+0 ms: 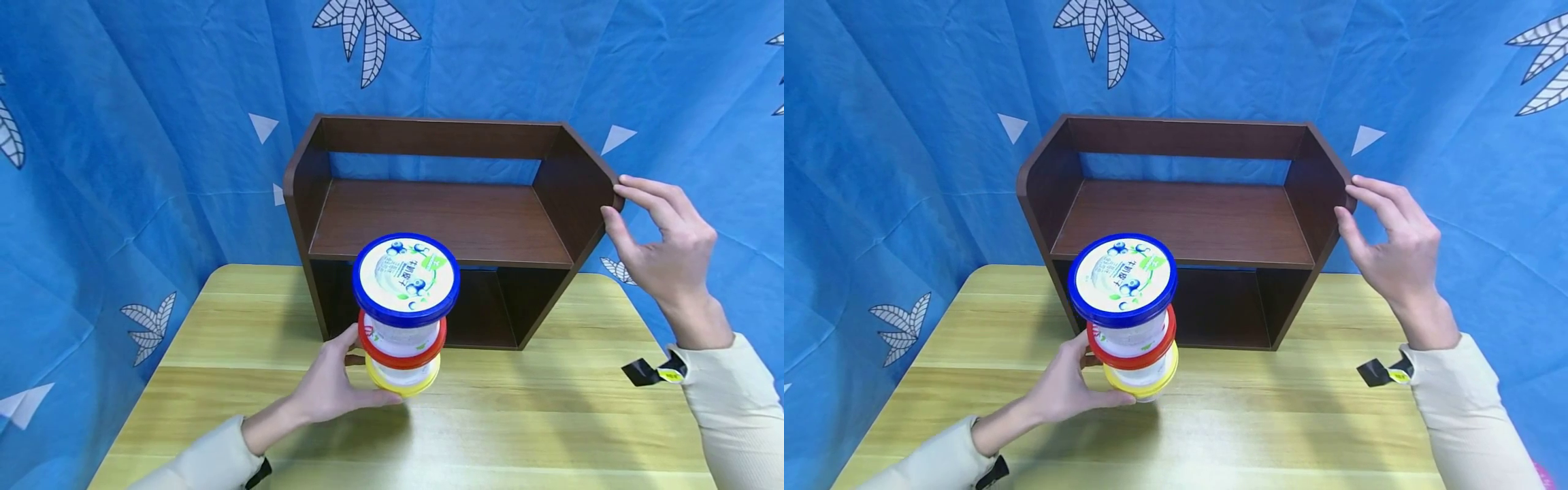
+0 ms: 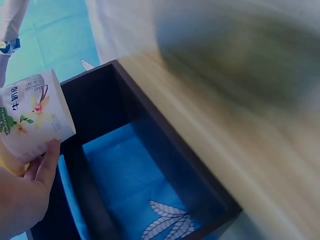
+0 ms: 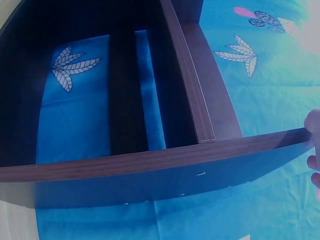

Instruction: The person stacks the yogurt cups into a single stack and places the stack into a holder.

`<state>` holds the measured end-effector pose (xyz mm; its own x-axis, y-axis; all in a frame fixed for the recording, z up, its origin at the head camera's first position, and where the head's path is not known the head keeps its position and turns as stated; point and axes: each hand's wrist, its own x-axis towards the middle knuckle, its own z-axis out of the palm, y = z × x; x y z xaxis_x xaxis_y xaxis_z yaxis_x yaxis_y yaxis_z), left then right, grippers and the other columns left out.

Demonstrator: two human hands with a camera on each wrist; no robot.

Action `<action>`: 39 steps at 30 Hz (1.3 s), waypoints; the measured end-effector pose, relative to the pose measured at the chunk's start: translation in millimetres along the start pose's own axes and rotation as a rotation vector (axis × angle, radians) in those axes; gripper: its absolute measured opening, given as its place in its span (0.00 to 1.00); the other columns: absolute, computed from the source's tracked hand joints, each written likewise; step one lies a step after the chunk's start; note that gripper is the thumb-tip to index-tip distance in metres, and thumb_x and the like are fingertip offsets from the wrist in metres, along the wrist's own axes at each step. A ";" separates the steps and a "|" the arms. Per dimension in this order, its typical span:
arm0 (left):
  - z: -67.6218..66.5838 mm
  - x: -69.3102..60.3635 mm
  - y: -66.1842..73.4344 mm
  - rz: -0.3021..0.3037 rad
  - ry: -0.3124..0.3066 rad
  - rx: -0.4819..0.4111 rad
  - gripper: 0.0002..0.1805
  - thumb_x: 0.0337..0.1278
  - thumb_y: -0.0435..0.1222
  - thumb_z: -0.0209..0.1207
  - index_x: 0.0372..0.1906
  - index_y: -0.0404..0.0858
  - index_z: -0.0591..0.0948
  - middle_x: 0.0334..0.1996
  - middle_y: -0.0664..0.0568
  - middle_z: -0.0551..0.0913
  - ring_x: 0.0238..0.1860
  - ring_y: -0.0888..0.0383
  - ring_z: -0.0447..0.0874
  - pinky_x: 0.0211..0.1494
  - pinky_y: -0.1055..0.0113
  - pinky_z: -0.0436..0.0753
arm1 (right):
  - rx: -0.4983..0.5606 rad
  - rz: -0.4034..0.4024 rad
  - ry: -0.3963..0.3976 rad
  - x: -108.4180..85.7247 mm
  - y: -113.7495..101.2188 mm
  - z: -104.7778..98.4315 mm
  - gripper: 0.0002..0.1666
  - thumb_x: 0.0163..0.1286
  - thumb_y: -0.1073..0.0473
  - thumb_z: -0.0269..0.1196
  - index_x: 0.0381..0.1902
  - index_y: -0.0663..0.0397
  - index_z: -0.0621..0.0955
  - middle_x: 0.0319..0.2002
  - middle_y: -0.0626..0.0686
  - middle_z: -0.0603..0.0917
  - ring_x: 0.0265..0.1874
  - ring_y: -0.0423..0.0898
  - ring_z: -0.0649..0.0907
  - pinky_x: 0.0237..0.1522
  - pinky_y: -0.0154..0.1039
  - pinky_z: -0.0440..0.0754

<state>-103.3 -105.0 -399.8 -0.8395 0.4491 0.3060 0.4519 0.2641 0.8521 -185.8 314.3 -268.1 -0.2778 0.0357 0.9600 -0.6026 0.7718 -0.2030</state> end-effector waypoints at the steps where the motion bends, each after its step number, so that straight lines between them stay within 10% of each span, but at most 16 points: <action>1: -1.4 1.7 2.3 0.002 -0.004 -0.002 0.42 0.46 0.42 0.82 0.68 0.52 0.74 0.63 0.57 0.83 0.60 0.57 0.85 0.53 0.65 0.91 | 0.000 0.000 0.000 -0.1 0.1 -0.1 0.29 0.72 0.43 0.68 0.48 0.68 0.89 0.48 0.68 0.90 0.50 0.66 0.88 0.58 0.12 0.71; 39: -53.9 80.8 78.5 0.106 -0.035 0.081 0.41 0.46 0.37 0.81 0.67 0.43 0.75 0.59 0.52 0.85 0.54 0.55 0.87 0.55 0.63 0.92 | 0.016 0.004 0.002 -0.3 0.8 1.3 0.29 0.72 0.44 0.68 0.48 0.69 0.89 0.49 0.68 0.90 0.51 0.66 0.88 0.59 0.13 0.71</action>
<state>-151.9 -94.0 -285.2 -0.7752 0.5070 0.3768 0.5620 0.2811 0.7779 -187.2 314.1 -268.7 -0.2791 0.0398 0.9594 -0.6130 0.7616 -0.2099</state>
